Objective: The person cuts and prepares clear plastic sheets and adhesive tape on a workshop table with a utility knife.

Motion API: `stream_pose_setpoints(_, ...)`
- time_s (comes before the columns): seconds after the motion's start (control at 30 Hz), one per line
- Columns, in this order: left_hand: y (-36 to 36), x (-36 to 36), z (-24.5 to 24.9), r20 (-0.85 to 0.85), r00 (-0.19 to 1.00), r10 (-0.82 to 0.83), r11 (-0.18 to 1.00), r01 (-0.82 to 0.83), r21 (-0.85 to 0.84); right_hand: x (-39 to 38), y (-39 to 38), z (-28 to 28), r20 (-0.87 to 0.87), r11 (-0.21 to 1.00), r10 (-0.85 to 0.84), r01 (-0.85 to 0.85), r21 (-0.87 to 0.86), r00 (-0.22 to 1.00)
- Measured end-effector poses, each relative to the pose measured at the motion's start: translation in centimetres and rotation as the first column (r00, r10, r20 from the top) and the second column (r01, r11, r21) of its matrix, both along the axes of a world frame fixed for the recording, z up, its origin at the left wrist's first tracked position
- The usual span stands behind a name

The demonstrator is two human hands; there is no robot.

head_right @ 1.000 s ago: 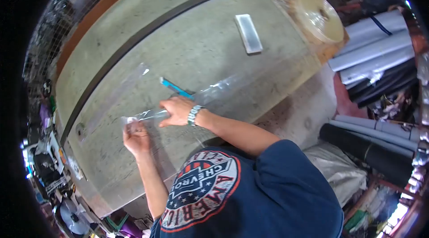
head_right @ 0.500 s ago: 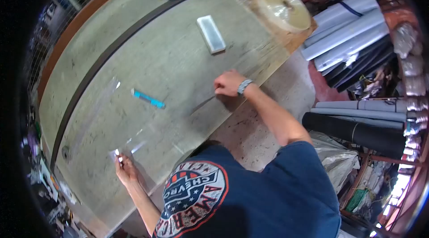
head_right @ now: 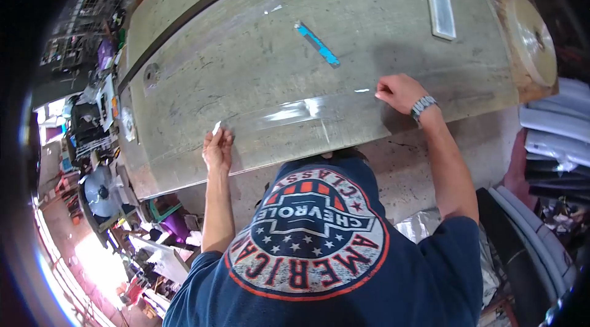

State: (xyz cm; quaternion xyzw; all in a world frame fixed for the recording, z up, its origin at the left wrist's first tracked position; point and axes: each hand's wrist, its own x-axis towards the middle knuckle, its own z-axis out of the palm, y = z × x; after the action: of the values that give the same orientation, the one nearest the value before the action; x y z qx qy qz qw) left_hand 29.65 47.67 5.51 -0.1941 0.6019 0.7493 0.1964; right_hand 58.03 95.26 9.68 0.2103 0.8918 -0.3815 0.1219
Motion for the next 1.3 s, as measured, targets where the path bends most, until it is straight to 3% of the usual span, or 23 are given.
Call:
stream_pose_setpoints(0.13, -1.2, 0.2, 1.2, 0.028, 0.980, -0.196, 0.979, 0.197, -0.048, -0.3, 0.7, -0.1, 0.041, 1.000, -0.012, 0.013, -0.025, 0.999)
stream_pose_setpoints(0.23, -2.5, -0.6, 1.5, 0.007, 0.887, -0.461, 0.859, 0.449, -0.247, -0.1, 0.8, -0.7, 0.097, 0.999, -0.039, 0.042, -0.030, 0.995)
stream_pose_setpoints(0.3, -2.6, -0.5, 2.1, 0.023, 0.849, -0.528, 0.778, 0.494, -0.389, 0.3, 0.5, -0.6, 0.088, 0.996, -0.079, 0.074, 0.056, 0.993)
stream_pose_setpoints(0.4, -3.2, -0.5, 1.5, -0.030, 0.821, -0.570, 0.776, 0.527, -0.346, 1.4, 0.6, 0.2, 0.092, 0.991, -0.104, 0.095, 0.096, 0.990)
stream_pose_setpoints(0.53, -3.7, -1.0, 0.7, -0.061, 0.855, -0.514, 0.814, 0.465, -0.347, 2.8, 2.0, 1.5, 0.132, 0.981, -0.133, 0.112, 0.156, 0.982)
stream_pose_setpoints(0.7, -4.5, -0.3, 0.2, -0.111, 0.905, -0.410, 0.882, 0.363, -0.301, 9.7, 10.0, 1.6, 0.296, 0.979, -0.136, 0.083, 0.187, 0.945)
stream_pose_setpoints(0.8, -6.2, -0.5, -0.8, -0.132, 0.912, -0.388, 0.886, 0.330, -0.324, 14.6, 15.4, 1.9, 0.205, 0.962, -0.099, 0.041, 0.270, 0.974)
stream_pose_setpoints(0.97, -4.8, 1.7, 0.3, -0.138, 0.937, -0.321, 0.918, 0.273, -0.286, 22.1, 22.7, 1.3, 0.328, 0.968, -0.112, 0.028, 0.249, 0.938)
stream_pose_setpoints(1.1, -4.8, 3.1, 0.0, -0.130, 0.946, -0.298, 0.936, 0.263, -0.233, 26.1, 27.8, 1.3, 0.291, 0.963, -0.149, 0.072, 0.261, 0.945)
stream_pose_setpoints(1.3, -5.9, 3.7, -0.9, -0.108, 0.972, -0.210, 0.917, 0.158, -0.367, 30.0, 33.1, 3.1, 0.288, 0.925, -0.262, 0.154, 0.347, 0.921)
